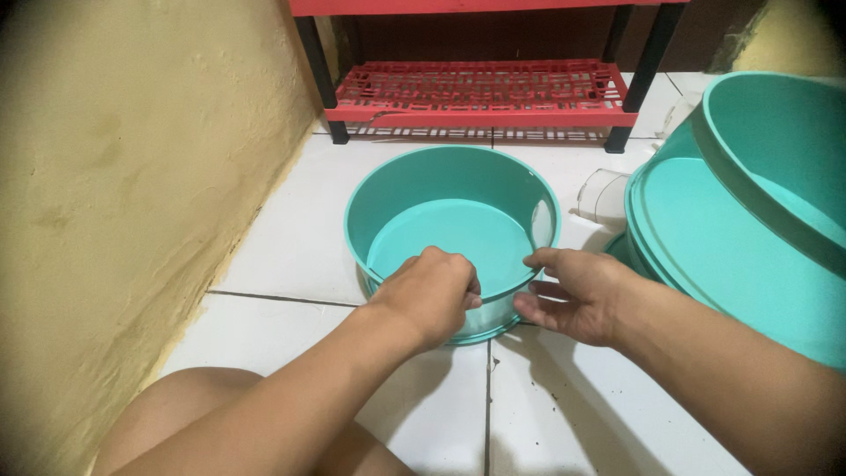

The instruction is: The person assembles a stackable plastic container by inserting clear plastic rings into teal circular sections and stacking them together. The person repeatedly aligns and presses the rings into place, then stacks additional teal sections on top to form a multi-tiered container.

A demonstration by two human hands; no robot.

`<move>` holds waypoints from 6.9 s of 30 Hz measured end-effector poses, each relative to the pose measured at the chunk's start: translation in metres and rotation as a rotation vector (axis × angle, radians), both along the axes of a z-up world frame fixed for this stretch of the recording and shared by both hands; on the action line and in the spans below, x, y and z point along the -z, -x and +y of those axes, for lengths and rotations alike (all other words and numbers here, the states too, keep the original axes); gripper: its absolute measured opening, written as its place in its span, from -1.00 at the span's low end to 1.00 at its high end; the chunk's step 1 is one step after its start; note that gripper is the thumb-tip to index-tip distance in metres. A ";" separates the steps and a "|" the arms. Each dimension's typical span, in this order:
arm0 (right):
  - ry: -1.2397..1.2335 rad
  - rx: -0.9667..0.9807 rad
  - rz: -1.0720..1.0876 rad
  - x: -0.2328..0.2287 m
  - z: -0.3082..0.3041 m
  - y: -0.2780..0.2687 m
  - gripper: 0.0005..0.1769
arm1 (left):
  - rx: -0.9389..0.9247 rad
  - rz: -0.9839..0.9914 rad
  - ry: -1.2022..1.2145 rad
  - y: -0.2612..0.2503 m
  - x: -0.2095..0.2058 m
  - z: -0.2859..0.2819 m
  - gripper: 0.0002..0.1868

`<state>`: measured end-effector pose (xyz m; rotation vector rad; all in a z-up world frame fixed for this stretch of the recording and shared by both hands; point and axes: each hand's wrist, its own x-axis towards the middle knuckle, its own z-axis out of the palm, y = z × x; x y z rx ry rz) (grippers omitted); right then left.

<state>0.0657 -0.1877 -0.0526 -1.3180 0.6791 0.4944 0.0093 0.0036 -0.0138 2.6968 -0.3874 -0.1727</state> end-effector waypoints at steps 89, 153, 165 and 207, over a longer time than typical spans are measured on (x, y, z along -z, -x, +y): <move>1.483 -0.508 -1.201 -0.178 -0.060 0.043 -0.65 | -0.314 0.461 1.520 -0.040 -0.067 -0.046 -0.43; 0.627 0.261 -0.847 -0.043 0.003 0.010 -0.56 | -0.992 0.324 1.235 0.006 0.003 0.010 -0.47; 0.262 -0.117 -0.266 -0.026 -0.014 -0.028 -0.72 | -0.877 0.485 1.013 -0.036 0.025 0.095 -0.80; -0.247 -0.053 0.128 0.073 0.003 -0.019 -0.76 | -0.228 -0.183 0.173 -0.060 0.006 -0.053 -0.61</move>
